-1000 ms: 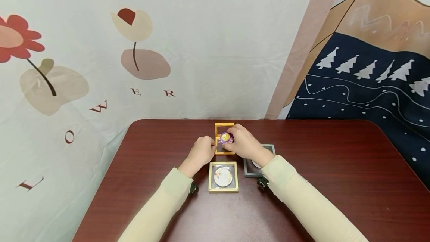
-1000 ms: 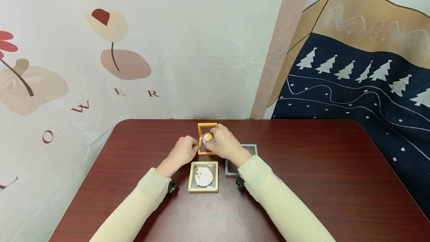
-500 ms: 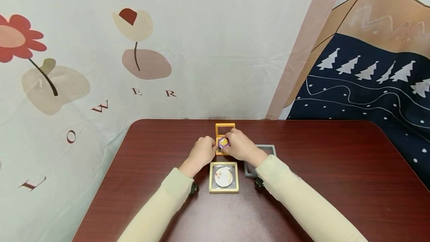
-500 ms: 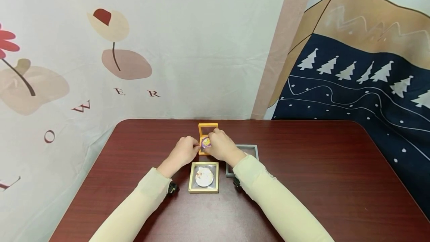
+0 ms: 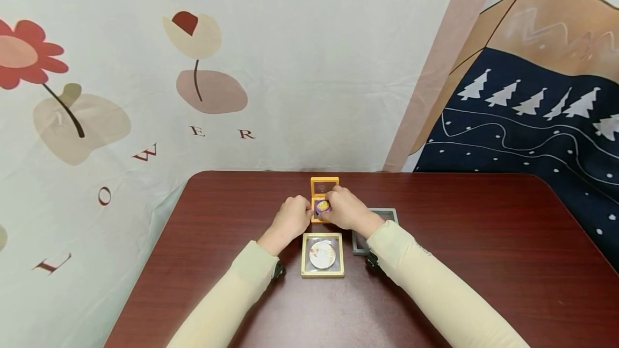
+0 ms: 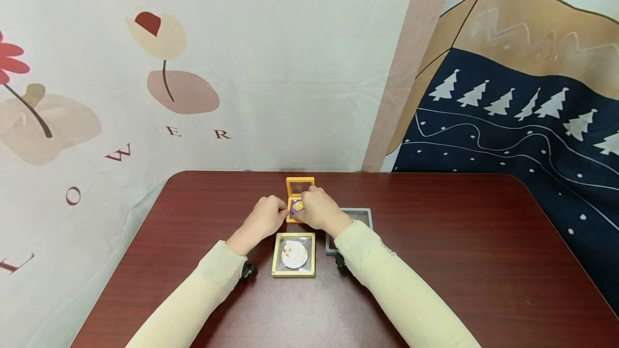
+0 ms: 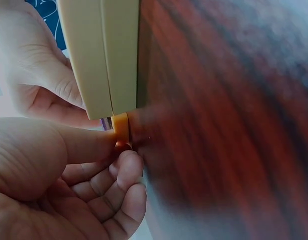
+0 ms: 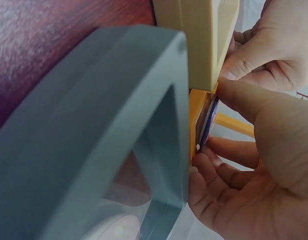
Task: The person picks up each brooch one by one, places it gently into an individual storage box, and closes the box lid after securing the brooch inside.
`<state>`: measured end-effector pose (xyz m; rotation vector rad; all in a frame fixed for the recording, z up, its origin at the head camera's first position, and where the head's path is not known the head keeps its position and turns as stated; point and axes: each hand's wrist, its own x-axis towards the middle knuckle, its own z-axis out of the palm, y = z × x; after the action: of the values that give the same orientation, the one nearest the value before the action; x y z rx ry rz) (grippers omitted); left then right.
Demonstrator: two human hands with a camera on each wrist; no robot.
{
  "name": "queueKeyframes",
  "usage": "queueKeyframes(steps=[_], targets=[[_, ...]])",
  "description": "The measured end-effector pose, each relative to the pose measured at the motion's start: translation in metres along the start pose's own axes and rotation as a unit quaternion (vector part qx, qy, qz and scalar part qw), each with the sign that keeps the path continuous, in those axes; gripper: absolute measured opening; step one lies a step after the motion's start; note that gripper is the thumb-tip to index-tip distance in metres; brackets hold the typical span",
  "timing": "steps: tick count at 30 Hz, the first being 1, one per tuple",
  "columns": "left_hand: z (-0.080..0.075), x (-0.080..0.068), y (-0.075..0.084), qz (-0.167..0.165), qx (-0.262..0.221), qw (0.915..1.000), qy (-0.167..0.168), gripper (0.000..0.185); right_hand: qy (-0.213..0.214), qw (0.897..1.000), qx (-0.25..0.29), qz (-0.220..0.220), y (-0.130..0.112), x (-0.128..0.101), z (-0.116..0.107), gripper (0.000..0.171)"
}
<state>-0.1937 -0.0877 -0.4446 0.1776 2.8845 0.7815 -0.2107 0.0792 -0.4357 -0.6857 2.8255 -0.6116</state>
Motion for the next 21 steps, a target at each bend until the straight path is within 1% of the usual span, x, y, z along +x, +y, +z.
queueKeyframes(steps=[5, 11, 13, 17, 21], targets=[[0.001, 0.000, 0.000, 0.004, 0.002, 1.0000, 0.003, 0.019, -0.003, 1.000, 0.001, 0.004, -0.001, 0.000, -0.001, 0.035], [0.001, 0.001, 0.000, 0.000, 0.001, 1.0000, 0.001, 0.018, -0.003, 1.000, 0.013, 0.004, 0.001, -0.002, -0.003, 0.042], [0.001, 0.001, 0.000, 0.001, 0.002, 1.0000, 0.000, 0.019, -0.001, 1.000, 0.014, 0.000, 0.001, -0.004, -0.006, 0.042], [0.000, 0.001, 0.000, -0.001, 0.004, 1.0000, -0.002, 0.019, 0.016, 1.000, 0.013, -0.016, 0.001, -0.009, -0.021, 0.040], [-0.001, 0.001, -0.001, -0.007, 0.004, 0.9999, -0.008, 0.019, 0.049, 0.998, 0.014, -0.033, 0.000, -0.011, -0.041, 0.038]])
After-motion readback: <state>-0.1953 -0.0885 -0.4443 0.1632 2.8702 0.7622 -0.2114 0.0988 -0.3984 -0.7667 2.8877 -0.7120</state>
